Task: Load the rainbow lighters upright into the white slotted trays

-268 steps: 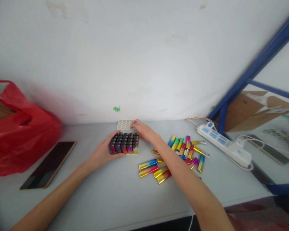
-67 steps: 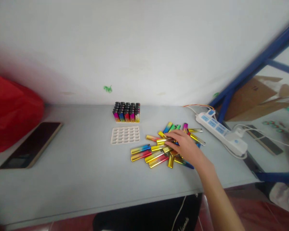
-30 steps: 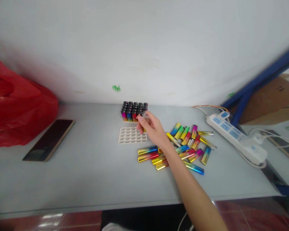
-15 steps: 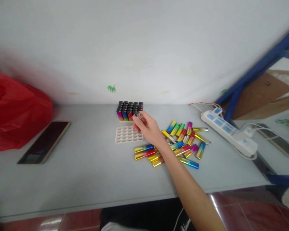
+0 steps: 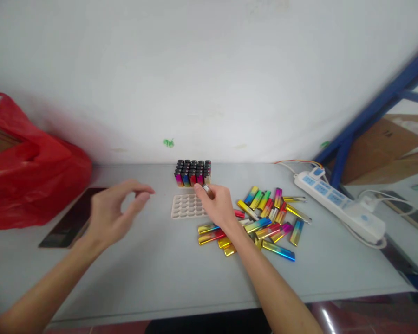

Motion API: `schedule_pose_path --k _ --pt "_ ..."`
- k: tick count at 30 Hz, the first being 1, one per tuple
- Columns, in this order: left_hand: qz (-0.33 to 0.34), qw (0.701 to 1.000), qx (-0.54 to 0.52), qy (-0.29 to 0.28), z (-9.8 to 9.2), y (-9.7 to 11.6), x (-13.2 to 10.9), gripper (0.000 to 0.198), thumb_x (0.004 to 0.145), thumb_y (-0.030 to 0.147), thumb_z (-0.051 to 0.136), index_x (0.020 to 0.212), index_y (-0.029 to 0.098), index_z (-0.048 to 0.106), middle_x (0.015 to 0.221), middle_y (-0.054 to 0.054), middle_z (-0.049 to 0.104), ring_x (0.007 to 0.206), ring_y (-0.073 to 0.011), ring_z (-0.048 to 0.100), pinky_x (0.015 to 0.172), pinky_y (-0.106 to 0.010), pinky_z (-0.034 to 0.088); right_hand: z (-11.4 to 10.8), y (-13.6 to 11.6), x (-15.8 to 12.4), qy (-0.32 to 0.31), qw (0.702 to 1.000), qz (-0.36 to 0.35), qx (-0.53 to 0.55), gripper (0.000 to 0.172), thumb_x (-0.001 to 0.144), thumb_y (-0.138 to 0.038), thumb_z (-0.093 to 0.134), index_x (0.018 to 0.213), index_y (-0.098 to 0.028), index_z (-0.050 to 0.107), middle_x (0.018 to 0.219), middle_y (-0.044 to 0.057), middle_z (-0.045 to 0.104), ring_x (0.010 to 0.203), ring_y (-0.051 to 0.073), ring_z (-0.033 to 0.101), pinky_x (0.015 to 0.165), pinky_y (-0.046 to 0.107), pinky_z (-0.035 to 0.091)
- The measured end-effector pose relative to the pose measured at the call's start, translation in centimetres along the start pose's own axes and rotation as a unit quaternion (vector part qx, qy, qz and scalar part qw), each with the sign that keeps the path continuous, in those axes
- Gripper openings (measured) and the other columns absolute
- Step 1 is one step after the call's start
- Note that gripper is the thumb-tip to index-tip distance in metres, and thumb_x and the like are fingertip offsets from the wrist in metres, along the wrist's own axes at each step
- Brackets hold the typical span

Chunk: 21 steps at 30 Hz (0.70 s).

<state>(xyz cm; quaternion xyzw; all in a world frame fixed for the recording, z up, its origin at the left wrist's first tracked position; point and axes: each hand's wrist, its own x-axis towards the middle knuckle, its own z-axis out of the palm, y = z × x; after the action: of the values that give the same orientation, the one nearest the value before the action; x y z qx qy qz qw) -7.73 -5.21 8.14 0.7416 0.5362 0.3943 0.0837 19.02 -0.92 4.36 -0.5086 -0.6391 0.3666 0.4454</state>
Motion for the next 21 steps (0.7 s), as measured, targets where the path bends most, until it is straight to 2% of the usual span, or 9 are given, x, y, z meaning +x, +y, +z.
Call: schedule_pose_path --k 2,4,7,9,13,16,21 --pt "0.024 0.996 0.010 -0.080 1.9 -1.6 0.1 0.036 0.103 0.053 0.064 0.106 0.021 0.079 0.090 -0.004 0.076 0.081 -0.0217 0.071 0.083 -0.037 0.063 0.1 0.1 0.0 0.007 1.000 0.001 -0.021 0.056 0.093 -0.064 0.056 0.058 -0.027 0.035 0.054 -0.005 0.032 0.056 0.012 0.031 0.056 0.030 0.024" --pt "0.048 0.986 0.013 -0.162 3.7 -3.4 0.2 0.047 0.100 0.055 0.066 0.130 0.019 0.073 0.111 -0.009 0.077 0.093 -0.0249 0.073 0.093 -0.042 0.063 0.1 0.3 0.0 0.007 0.999 -0.004 -0.037 0.048 0.091 -0.059 0.054 0.058 -0.026 0.039 0.054 -0.005 0.035 0.056 0.012 0.033 0.056 0.030 0.024" --pt "0.082 0.973 0.016 -0.215 5.3 -5.1 0.7 0.064 0.097 0.059 0.072 0.145 0.019 0.062 0.133 -0.016 0.072 0.118 -0.0326 0.071 0.110 -0.050 0.058 0.1 0.4 0.1 0.011 0.999 -0.016 -0.051 0.044 0.092 -0.055 0.051 0.060 -0.026 0.041 0.055 -0.006 0.037 0.055 0.012 0.035 0.056 0.030 0.025" --pt "0.109 0.966 0.015 -0.233 5.7 -5.5 1.0 0.063 0.094 0.059 0.076 0.142 0.020 0.062 0.135 -0.015 0.069 0.126 -0.0353 0.068 0.116 -0.052 0.055 0.0 0.4 0.1 0.019 0.998 -0.025 -0.055 0.049 0.095 -0.058 0.052 0.060 -0.026 0.038 0.055 -0.006 0.035 0.056 0.012 0.034 0.056 0.030 0.024" --pt "0.130 0.963 0.002 -0.237 5.6 -5.4 1.3 0.060 0.088 0.058 0.084 0.131 0.022 0.063 0.130 -0.013 0.068 0.123 -0.0343 0.066 0.114 -0.050 0.055 -0.2 0.4 0.1 0.026 0.997 -0.028 -0.067 0.058 0.098 -0.064 0.055 0.059 -0.026 0.033 0.055 -0.007 0.031 0.056 0.011 0.031 0.056 0.030 0.023" --pt "0.131 0.962 -0.005 -0.238 5.4 -5.4 1.1 0.066 0.083 0.058 0.089 0.131 0.022 0.062 0.130 -0.012 0.067 0.123 -0.0341 0.065 0.111 -0.049 0.056 -0.3 0.7 0.0 0.024 0.996 -0.022 -0.077 0.054 0.097 -0.059 0.055 0.059 -0.027 0.033 0.055 -0.007 0.030 0.055 0.010 0.031 0.055 0.030 0.023" --pt "0.115 0.966 -0.019 -0.231 5.6 -5.6 0.8 0.063 0.081 0.058 0.091 0.126 0.023 0.066 0.129 -0.011 0.069 0.122 -0.0332 0.066 0.113 -0.048 0.054 -0.1 0.9 -0.2 0.013 0.996 -0.029 -0.083 0.045 0.098 -0.049 0.054 0.063 -0.027 0.036 0.056 -0.008 0.033 0.054 0.011 0.034 0.055 0.029 0.024"
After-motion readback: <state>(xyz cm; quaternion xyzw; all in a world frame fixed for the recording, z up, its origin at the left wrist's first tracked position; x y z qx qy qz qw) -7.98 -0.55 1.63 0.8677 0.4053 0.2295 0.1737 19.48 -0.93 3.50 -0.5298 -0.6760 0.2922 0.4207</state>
